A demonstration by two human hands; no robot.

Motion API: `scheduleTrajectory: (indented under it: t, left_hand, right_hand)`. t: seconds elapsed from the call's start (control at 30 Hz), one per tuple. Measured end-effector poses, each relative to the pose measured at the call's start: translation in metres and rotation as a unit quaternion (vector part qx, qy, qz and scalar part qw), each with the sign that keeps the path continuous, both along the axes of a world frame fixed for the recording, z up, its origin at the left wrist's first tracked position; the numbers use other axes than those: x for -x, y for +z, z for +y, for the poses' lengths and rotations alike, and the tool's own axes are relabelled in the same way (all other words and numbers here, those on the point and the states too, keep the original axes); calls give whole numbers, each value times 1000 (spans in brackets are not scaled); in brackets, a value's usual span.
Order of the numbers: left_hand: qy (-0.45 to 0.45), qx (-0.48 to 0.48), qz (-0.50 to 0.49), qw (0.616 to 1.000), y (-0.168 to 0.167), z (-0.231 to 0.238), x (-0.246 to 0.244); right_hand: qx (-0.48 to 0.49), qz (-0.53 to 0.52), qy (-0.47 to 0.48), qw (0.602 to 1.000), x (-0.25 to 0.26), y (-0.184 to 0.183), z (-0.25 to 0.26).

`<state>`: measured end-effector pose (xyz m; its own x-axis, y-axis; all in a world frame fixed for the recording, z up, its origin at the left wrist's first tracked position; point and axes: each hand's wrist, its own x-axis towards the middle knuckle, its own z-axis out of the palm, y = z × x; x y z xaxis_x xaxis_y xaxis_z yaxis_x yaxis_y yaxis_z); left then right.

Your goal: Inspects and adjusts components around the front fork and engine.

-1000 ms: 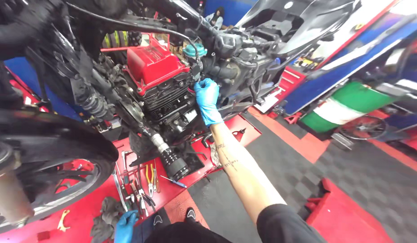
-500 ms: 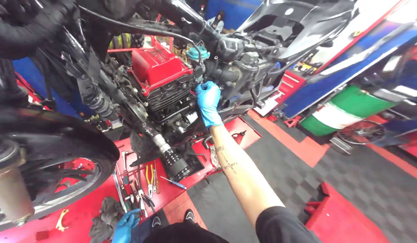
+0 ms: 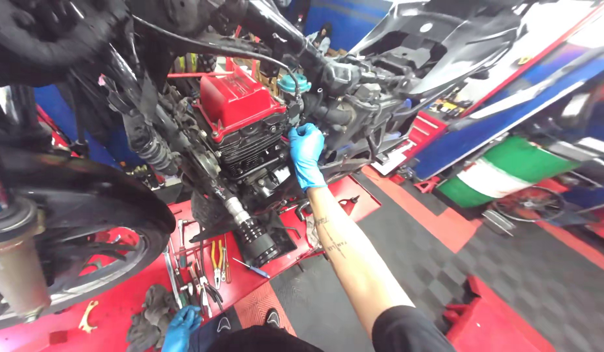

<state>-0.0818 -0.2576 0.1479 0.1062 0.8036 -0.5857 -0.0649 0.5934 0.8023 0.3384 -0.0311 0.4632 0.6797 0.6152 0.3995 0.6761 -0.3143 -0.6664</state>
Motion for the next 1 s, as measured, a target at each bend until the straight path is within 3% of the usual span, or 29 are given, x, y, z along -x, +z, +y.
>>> scheduleTrajectory:
  t: [0.33,0.43,0.5,0.57,0.63,0.7,0.77,0.83,0.93,1.0]
  left_hand:
    - [-11,10,17,1000,5,0,-2]
    - [-6,-4,45,999,8,-2,-3]
    - [16,-6,46,999,9,-8,-1]
    - [44,-2,39,998,8,-11,1]
    - [59,22,27,998,6,-16,-4]
    - [51,39,13,998,6,-19,-9]
    - [33,46,1,998,10,-17,-15]
    - [16,54,-9,998,15,-18,-21]
    - [8,63,-18,998,14,-18,-25]
    - [18,44,-25,999,9,-21,-19]
  right_hand:
    - [-30,-17,31,999,-6,-3,-3]
    - [-118,-17,84,989,-19,-15,-48]
    - [-153,77,181,969,-16,-38,-104]
    - [-90,247,278,924,0,-88,-156]
    - [114,329,287,892,20,-169,-191]
    - [314,240,299,869,38,-280,-203]
    - [428,115,313,840,60,-355,-196]
    - [482,44,299,823,80,-389,-184]
    - [558,6,276,782,106,-399,-174]
    - [560,-43,272,782,104,-425,-176]
